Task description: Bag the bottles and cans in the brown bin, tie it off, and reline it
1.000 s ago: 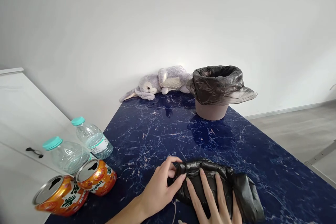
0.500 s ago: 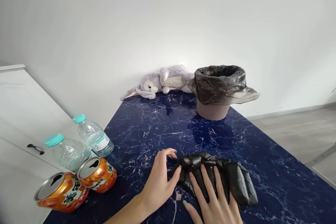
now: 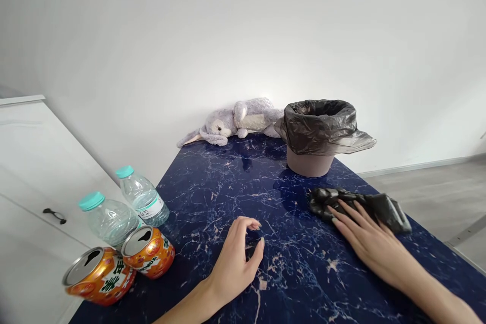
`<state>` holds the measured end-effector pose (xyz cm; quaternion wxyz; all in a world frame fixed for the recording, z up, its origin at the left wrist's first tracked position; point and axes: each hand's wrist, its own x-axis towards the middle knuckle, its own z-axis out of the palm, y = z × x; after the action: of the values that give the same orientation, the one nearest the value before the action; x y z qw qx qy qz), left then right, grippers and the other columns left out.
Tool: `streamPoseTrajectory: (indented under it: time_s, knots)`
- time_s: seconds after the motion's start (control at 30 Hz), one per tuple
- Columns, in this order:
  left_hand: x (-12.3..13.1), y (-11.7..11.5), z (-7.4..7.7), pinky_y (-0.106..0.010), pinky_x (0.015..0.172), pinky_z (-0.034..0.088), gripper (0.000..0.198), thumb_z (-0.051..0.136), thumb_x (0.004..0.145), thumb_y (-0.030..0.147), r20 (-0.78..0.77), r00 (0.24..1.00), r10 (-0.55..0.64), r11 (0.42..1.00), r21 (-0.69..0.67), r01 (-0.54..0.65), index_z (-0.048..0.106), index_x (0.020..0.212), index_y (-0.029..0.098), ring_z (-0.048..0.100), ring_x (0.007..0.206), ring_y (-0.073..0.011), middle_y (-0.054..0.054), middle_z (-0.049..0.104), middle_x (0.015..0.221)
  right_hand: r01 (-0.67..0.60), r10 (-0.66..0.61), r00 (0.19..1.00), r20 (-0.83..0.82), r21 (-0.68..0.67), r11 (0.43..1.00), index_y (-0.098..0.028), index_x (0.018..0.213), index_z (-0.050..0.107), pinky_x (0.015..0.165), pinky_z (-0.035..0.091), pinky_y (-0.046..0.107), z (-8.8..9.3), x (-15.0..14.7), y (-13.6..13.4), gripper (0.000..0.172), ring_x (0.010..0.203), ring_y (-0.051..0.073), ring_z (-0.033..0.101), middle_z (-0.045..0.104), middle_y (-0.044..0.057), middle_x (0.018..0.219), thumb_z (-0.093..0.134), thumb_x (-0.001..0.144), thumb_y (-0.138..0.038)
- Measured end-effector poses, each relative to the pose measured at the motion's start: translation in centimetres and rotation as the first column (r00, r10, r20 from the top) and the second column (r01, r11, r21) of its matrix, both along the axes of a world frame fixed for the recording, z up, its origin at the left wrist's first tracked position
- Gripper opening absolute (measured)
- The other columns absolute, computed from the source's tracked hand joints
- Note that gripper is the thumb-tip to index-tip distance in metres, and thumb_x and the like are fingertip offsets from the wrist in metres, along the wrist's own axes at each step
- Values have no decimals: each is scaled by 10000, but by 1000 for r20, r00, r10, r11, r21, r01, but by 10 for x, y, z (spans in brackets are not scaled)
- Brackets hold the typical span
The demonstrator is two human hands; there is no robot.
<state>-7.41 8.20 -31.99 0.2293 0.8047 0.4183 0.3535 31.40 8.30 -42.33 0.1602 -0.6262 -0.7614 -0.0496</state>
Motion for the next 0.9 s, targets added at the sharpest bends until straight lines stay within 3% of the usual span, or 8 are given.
streamPoseTrajectory:
  time_s: [0.1,0.2,0.27,0.37,0.47,0.67,0.8,0.9]
  knots:
    - [0,-1,3,-496,996,568,175,550,1026,182,-20,1000,-23,1000,-4,22,541,1187,250,634,1103,-258,-82,622,1155,46,-51,987,-150,-37,998,-305,1485,679,1246,417,593,6,40,14,619,1579,385,372,549,63,1617,302,1075,-576]
    - [0,-1,5,-488,989,571,150,550,1028,186,-29,999,-27,1000,-14,27,566,1164,248,635,1099,-257,-82,628,1155,67,-59,984,-168,42,997,-267,1288,801,1319,289,563,23,45,17,595,1545,380,442,636,104,1531,311,1099,-546]
    - [0,-2,6,-484,990,569,140,547,1029,185,-36,999,-34,999,-19,33,576,1152,247,633,1101,-256,-82,629,1159,83,-63,986,-155,129,988,-243,1234,802,1347,231,527,33,32,18,553,1522,360,487,665,119,1492,352,1100,-535]
    - [0,-2,7,-477,1002,562,146,551,1020,170,-36,999,-37,999,-15,37,586,1137,249,634,1115,-256,-79,628,1156,145,-106,978,-182,219,965,-189,1428,672,1337,267,538,35,6,21,605,1554,351,442,576,134,1587,351,1090,-573]
    - [0,-1,6,-474,1012,554,151,557,1009,161,-36,999,-38,999,-17,37,592,1127,248,634,1127,-257,-78,628,1157,188,-164,971,-176,132,973,-193,1593,523,1297,278,662,23,-11,27,706,1618,400,297,436,113,1701,266,1083,-607]
    - [0,-2,6,-470,969,562,119,565,995,170,-56,998,-36,999,-37,34,609,1067,253,668,1061,-259,-64,669,1110,211,-191,967,-169,108,972,-213,1393,706,1261,262,745,33,-26,37,684,1569,445,383,634,130,1532,225,1089,-593]
    - [1,-3,11,-463,951,578,123,575,978,167,-28,999,-28,998,-59,27,629,1023,268,696,1027,-264,-48,701,1071,187,-143,968,-204,219,958,-127,1448,623,1326,240,611,63,-61,38,631,1587,377,374,592,177,1564,249,1131,-524]
    - [2,0,16,-443,954,586,118,559,995,177,-8,999,-32,997,-78,31,629,997,273,710,1000,-240,-31,711,1034,15,24,985,-171,223,975,-191,1487,581,1349,266,403,74,-104,37,533,1599,238,372,534,72,1633,329,1135,-502]
